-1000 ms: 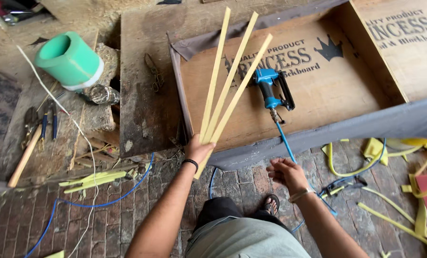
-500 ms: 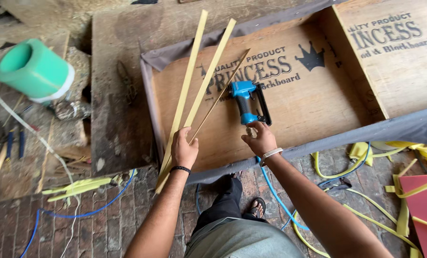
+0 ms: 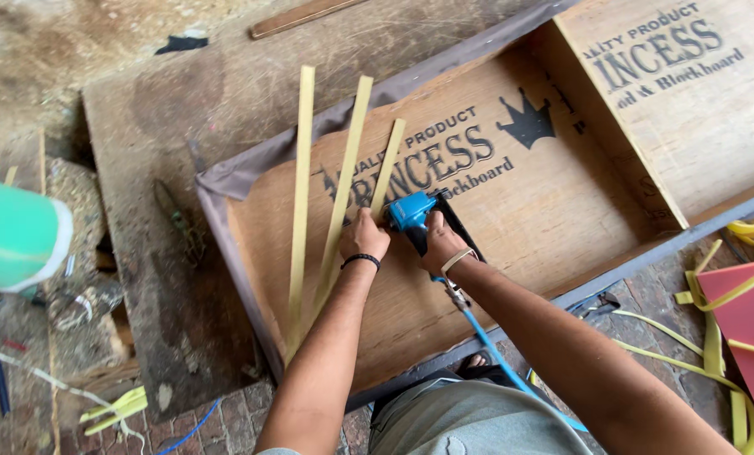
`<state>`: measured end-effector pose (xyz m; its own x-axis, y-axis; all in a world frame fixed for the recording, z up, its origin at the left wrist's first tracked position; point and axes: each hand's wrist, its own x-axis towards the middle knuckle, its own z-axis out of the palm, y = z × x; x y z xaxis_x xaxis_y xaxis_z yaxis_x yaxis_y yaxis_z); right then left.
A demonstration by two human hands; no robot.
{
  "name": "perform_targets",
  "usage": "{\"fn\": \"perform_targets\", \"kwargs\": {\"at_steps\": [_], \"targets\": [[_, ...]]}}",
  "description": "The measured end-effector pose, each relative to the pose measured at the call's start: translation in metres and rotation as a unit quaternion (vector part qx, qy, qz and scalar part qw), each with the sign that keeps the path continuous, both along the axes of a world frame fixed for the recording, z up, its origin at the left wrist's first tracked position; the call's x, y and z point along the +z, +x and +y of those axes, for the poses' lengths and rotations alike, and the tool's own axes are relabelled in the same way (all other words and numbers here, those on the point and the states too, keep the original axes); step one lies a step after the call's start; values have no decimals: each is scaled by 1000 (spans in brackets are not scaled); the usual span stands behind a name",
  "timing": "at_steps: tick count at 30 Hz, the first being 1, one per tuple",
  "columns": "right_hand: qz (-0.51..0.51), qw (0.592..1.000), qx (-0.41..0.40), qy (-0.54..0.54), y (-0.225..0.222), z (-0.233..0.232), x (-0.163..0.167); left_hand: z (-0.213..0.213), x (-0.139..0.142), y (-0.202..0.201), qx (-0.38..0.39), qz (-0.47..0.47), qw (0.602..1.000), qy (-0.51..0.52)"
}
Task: The person gathers thin wooden strips and uses a pneumatic nail gun to attach them along the edges of a large plywood board. They then staple a gray fabric sheet over the board, securing it with the nail gun.
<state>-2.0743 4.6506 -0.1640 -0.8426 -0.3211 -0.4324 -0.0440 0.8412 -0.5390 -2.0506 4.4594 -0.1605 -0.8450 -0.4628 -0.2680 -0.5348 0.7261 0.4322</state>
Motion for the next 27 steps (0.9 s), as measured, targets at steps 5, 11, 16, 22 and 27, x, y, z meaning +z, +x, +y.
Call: {"fn": "perform_targets", "kwargs": {"at_steps": [5, 11, 16, 22, 27], "targets": [[-74, 991, -103, -40, -41, 71, 33, 29, -17, -34, -25, 77, 988, -134], [14, 984, -149, -99, -59, 246, 111, 63, -50, -99, -14, 13, 997, -77], [29, 948, -289, -131, -71, 401, 136, 95, -55, -143, 186, 22, 959, -212], [-27, 906, -382, -180, -92, 559, 133, 174, -20, -156, 130, -33, 988, -78], [-5, 917, -351, -188, -141, 632, 107, 320, 30, -186, -66, 140, 982, -110]]}}
